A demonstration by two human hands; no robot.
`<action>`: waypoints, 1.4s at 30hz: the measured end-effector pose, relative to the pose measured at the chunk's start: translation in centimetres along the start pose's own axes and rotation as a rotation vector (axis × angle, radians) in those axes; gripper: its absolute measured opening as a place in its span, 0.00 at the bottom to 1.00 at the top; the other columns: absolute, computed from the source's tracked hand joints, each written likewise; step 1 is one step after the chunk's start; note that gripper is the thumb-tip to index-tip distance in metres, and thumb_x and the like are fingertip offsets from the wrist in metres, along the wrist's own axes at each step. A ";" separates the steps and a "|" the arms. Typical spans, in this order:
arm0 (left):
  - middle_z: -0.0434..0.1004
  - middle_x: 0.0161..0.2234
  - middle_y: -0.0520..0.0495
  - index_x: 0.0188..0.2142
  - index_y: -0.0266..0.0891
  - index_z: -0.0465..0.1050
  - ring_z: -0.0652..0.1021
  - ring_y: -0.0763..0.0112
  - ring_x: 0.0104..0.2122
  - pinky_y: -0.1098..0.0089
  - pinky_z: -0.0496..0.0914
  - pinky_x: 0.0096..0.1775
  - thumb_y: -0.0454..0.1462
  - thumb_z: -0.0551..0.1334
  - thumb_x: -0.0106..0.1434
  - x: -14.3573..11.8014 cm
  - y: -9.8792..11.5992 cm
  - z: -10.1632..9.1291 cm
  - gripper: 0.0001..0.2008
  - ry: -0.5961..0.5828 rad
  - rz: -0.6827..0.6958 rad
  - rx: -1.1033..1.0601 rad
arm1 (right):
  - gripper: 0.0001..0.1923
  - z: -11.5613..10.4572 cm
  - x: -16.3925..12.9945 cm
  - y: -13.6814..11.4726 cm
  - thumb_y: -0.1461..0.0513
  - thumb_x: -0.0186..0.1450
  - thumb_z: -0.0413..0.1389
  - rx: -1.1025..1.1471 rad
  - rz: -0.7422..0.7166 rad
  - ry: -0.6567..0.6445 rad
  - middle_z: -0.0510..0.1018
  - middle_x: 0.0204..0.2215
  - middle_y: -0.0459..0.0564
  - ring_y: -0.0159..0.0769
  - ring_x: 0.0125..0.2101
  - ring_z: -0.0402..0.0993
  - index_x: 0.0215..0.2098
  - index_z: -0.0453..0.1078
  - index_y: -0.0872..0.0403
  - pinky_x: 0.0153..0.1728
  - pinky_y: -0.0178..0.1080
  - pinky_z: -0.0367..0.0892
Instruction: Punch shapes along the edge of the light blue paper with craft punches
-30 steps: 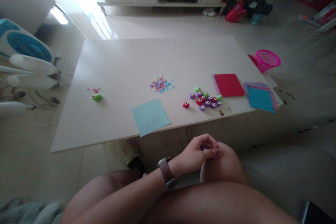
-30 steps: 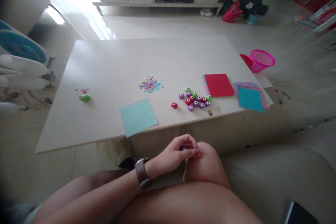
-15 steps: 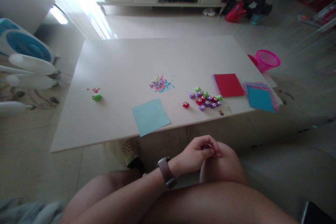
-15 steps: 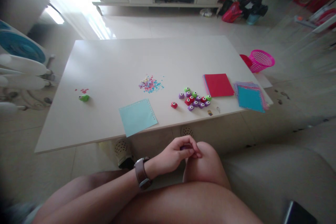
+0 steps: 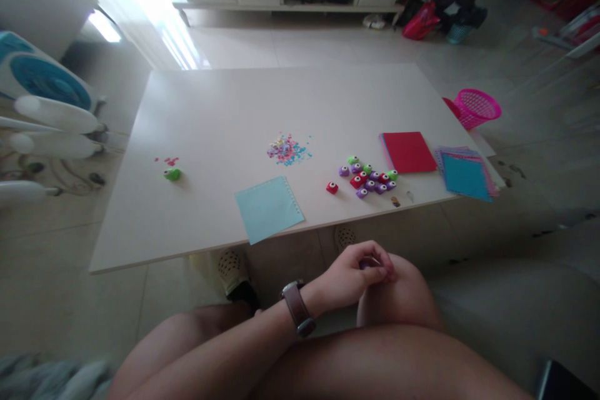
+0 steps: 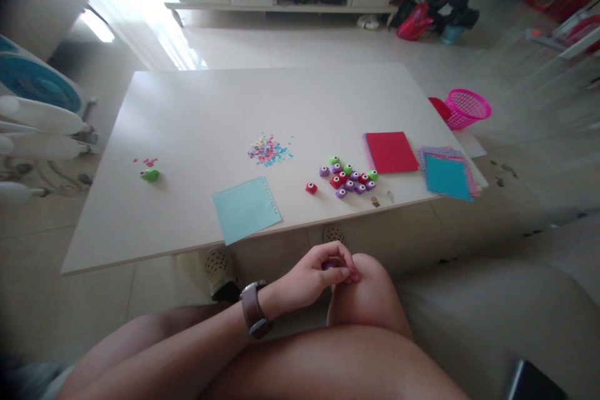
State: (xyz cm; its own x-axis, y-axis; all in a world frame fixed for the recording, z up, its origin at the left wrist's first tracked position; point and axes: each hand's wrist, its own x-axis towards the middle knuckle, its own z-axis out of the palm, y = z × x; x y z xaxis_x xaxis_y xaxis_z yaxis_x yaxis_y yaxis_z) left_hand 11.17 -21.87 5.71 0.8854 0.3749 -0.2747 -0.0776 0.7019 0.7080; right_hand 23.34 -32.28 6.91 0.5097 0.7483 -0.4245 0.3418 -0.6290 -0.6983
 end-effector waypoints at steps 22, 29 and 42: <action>0.80 0.35 0.45 0.36 0.37 0.74 0.79 0.67 0.38 0.66 0.70 0.46 0.42 0.74 0.60 0.0 0.1 0.2 0.14 0.010 0.004 0.003 | 0.17 -0.5 -0.4 -0.8 0.52 0.75 0.61 0.028 0.033 -0.019 0.78 0.53 0.54 0.43 0.48 0.78 0.55 0.75 0.54 0.48 0.45 0.79; 0.80 0.35 0.45 0.36 0.37 0.74 0.79 0.68 0.38 0.66 0.71 0.46 0.43 0.75 0.59 0.0 0.0 0.1 0.15 0.011 -0.007 0.007 | 0.16 -0.7 -0.9 -1.2 0.52 0.75 0.61 0.016 0.038 -0.020 0.79 0.51 0.53 0.42 0.46 0.79 0.53 0.76 0.55 0.45 0.43 0.79; 0.80 0.35 0.45 0.36 0.38 0.73 0.80 0.66 0.39 0.64 0.71 0.48 0.46 0.77 0.57 0.0 0.2 0.2 0.19 0.014 -0.019 0.006 | 0.17 -0.2 -0.5 -1.4 0.52 0.75 0.61 0.013 0.036 -0.004 0.78 0.52 0.54 0.43 0.47 0.78 0.54 0.76 0.56 0.47 0.44 0.79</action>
State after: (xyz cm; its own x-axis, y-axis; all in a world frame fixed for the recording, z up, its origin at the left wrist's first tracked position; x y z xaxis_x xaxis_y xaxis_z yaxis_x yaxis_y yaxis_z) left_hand 11.22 -21.86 5.97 0.8804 0.3700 -0.2968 -0.0582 0.7052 0.7066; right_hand 22.79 -31.80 8.25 0.5180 0.7261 -0.4521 0.3127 -0.6527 -0.6900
